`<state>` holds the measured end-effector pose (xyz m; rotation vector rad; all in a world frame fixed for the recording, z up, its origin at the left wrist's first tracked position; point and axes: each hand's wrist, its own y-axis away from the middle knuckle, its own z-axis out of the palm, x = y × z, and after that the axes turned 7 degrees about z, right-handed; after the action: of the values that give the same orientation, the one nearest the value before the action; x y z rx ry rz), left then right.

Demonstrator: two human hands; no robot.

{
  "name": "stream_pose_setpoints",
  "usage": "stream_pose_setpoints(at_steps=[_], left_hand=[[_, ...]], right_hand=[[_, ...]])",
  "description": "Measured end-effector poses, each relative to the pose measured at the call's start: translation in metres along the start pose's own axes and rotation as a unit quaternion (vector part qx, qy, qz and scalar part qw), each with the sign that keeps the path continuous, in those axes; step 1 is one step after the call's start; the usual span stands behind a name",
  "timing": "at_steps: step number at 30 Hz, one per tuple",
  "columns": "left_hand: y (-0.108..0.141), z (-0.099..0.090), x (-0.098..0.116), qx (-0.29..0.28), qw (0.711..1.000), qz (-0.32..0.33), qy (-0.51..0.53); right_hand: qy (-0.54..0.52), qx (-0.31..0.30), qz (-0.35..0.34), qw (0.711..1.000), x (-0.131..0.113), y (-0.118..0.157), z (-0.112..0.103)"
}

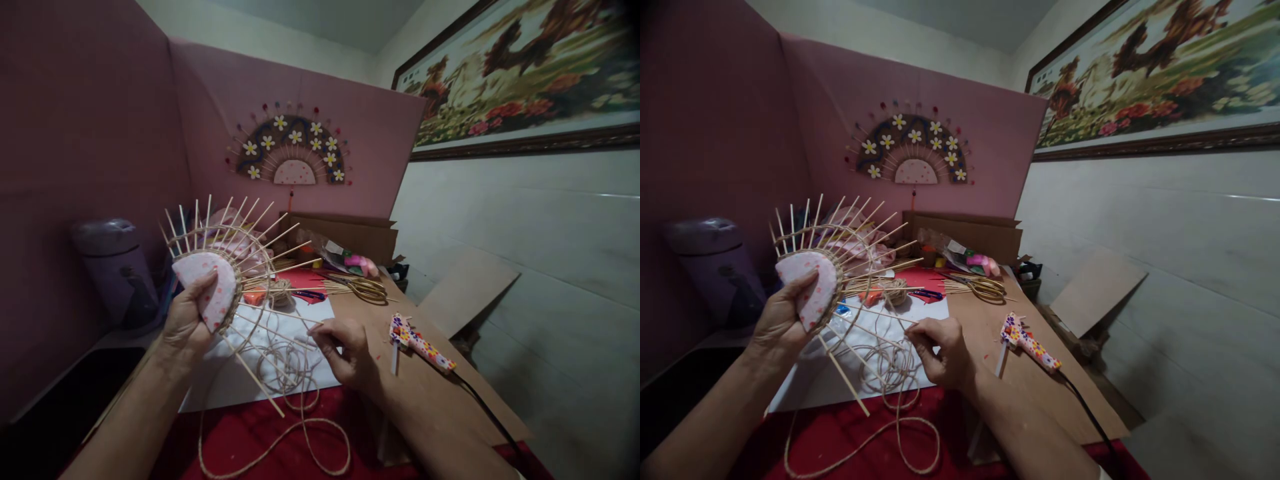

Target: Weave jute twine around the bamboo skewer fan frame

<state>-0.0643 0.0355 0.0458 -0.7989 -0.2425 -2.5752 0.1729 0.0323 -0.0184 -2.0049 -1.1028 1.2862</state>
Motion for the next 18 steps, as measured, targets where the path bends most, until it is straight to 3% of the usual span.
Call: stream_pose_setpoints(at_steps=[5,12,15,18], left_hand=[[-0.002,-0.002,0.001,-0.008,1.000,0.013,-0.008],[0.001,0.000,-0.002,0.002,0.999,0.036,-0.019],[0.002,0.000,-0.008,-0.003,0.999,0.045,-0.011],[0.002,0.000,-0.013,0.006,0.999,0.042,0.007]], right_hand=[[0.049,0.047,-0.040,0.997,-0.007,0.000,-0.004],[0.118,0.050,-0.079,0.989,-0.010,-0.001,-0.003],[0.153,0.025,-0.100,0.983,-0.009,-0.001,0.000],[0.162,-0.037,-0.116,0.979,-0.007,-0.001,0.003]])
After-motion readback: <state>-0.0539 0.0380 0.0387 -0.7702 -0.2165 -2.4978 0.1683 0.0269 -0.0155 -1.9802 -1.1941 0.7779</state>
